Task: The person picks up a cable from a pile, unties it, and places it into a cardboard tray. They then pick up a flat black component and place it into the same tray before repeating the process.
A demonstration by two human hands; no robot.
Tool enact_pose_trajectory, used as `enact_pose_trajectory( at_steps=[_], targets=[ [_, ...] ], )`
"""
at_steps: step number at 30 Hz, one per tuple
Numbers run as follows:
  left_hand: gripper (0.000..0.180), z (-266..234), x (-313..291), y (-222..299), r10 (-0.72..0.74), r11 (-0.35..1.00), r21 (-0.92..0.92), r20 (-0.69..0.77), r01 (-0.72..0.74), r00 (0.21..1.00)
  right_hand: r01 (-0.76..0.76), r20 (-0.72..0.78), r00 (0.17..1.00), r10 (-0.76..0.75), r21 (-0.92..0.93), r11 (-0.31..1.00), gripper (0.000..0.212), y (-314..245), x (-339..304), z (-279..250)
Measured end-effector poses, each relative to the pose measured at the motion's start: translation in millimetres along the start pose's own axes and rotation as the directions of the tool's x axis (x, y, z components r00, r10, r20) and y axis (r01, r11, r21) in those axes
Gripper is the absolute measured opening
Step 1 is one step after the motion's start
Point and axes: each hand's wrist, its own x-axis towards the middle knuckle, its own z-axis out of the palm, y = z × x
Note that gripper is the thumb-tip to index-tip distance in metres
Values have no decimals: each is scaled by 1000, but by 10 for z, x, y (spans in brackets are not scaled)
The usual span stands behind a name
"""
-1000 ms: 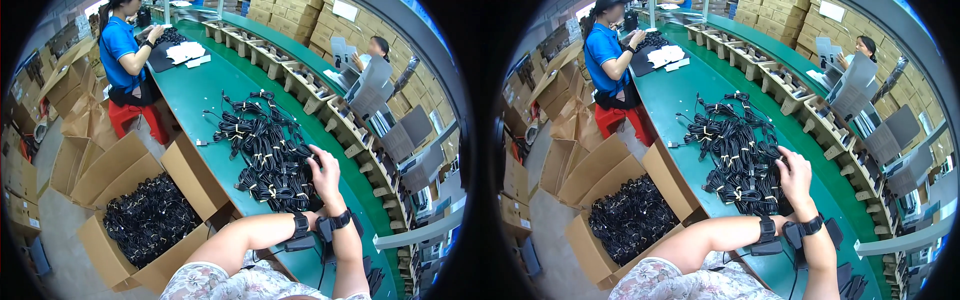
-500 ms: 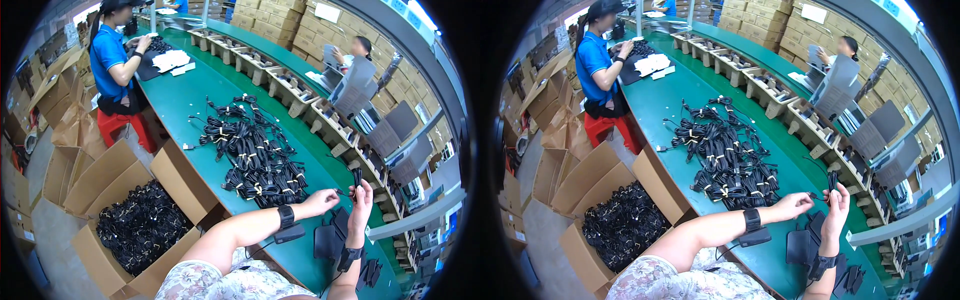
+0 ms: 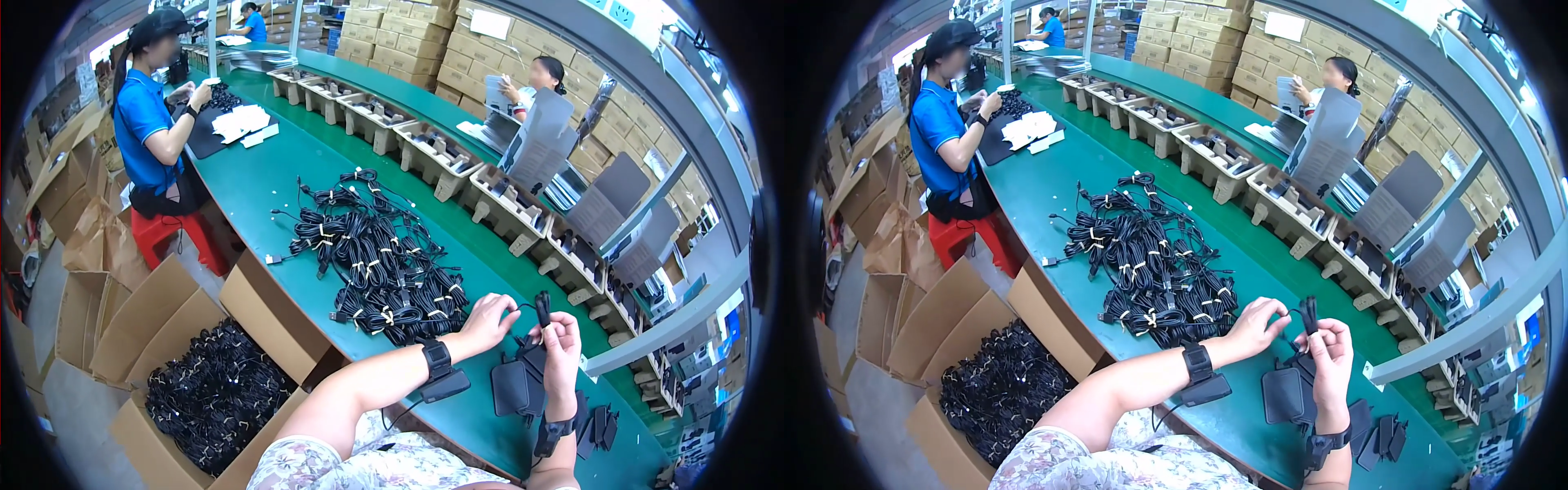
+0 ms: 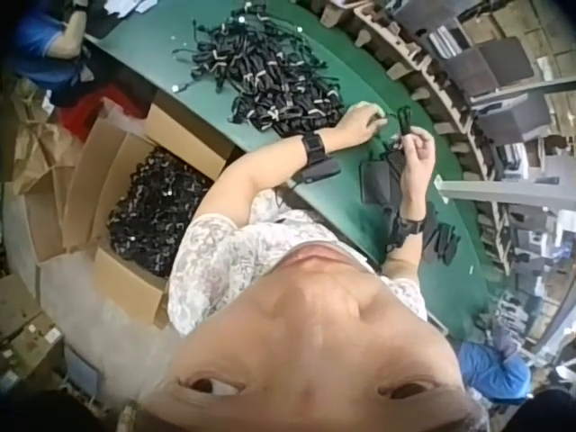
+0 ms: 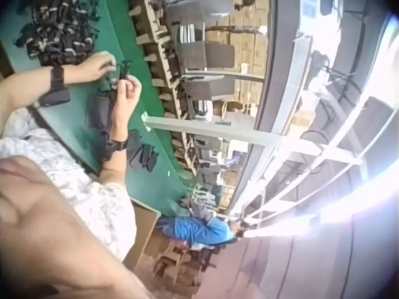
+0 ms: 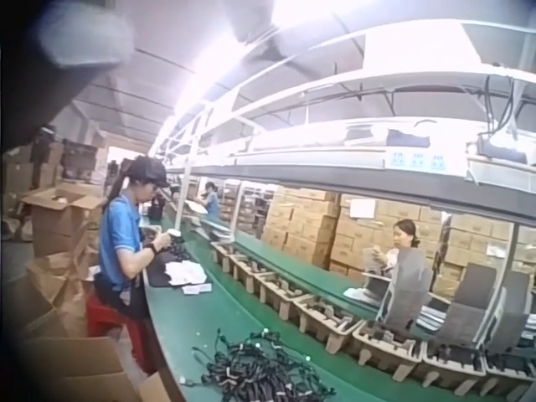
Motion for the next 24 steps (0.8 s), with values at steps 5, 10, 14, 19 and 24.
enact_pose_trajectory(
  at_steps=[5,10,14,19,24],
  targets=[
    [18,34,8,88,-145,892,-385,249,235,958,72,-93,994,-60,133,989,23,44,72,-21],
    [40,-2,4,-70,-150,256,-660,694,706,704,54,-139,989,-51,15,998,22,251,229,31],
    [40,57,-55,-135,-212,94,-678,702,729,680,189,-45,931,-362,-789,584,13,609,354,50],
    [38,161,-108,-220,-312,183,-632,689,753,654,226,120,925,-360,-936,269,14,749,359,37],
    [35,55,-65,-153,-468,198,-572,659,796,589,142,182,983,-12,-724,675,30,826,276,-51]
  ],
)
